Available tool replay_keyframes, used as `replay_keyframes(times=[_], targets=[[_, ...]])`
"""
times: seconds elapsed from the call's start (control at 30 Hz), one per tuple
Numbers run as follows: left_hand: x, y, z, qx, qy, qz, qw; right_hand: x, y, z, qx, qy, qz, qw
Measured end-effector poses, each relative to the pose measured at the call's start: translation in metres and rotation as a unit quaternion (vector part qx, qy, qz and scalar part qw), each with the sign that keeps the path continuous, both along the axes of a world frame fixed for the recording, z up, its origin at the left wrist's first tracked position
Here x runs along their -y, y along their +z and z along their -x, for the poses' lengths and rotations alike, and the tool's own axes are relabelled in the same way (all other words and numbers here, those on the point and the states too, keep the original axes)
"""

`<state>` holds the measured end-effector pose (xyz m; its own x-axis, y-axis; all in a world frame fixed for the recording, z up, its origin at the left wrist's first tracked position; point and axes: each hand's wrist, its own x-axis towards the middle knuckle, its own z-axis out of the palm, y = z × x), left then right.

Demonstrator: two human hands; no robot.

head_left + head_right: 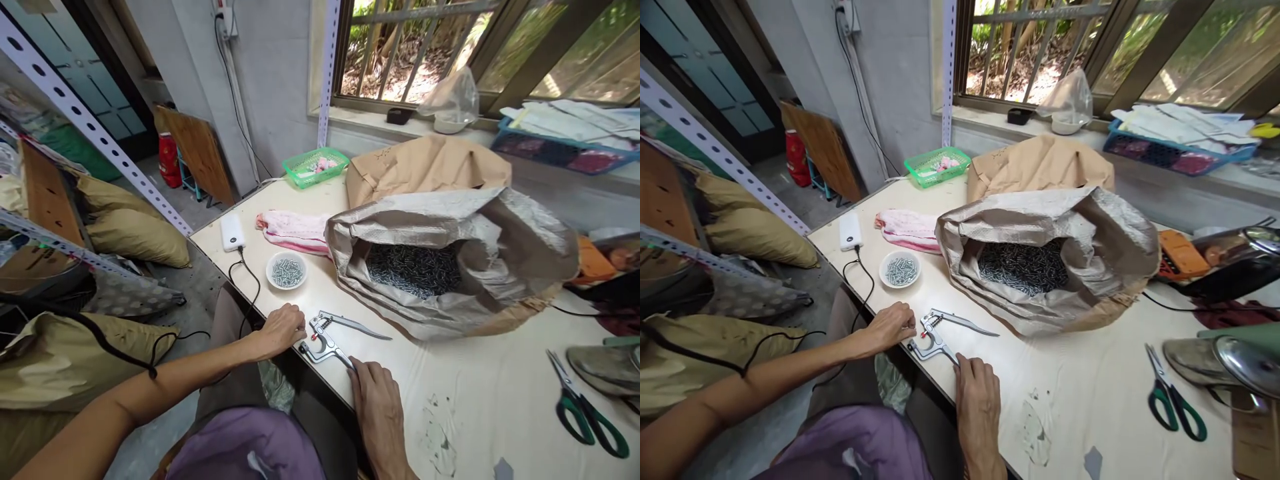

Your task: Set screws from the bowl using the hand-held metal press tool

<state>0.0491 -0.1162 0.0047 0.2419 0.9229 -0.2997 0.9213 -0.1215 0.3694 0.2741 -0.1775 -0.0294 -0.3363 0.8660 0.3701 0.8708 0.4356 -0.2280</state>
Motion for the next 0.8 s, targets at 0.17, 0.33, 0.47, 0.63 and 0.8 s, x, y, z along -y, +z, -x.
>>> replay_keyframes(times=[0.17, 0.33, 0.47, 0.63, 0.8], targets=[[0.028, 0.012, 0.012, 0.065, -0.070, -0.100, 0.990, 0.000, 0.004, 0.004, 0.001, -0.011, 0.011, 1.000], [0.067, -0.011, 0.023, 0.005, -0.194, -0.160, 0.968, 0.003, 0.002, 0.007, -0.006, -0.026, -0.009, 1.000], [0.079, -0.046, 0.028, -0.073, -0.174, -0.166, 0.968, 0.003, -0.006, 0.006, -0.005, -0.031, -0.051, 0.998], [0.059, -0.022, 0.030, 0.005, -0.115, -0.249, 0.962, 0.002, -0.020, 0.002, 0.015, -0.036, -0.076, 0.996], [-0.028, 0.024, 0.033, -0.064, 0.139, -0.262, 0.953, 0.003, -0.036, -0.004, -0.002, -0.051, -0.097, 0.994]])
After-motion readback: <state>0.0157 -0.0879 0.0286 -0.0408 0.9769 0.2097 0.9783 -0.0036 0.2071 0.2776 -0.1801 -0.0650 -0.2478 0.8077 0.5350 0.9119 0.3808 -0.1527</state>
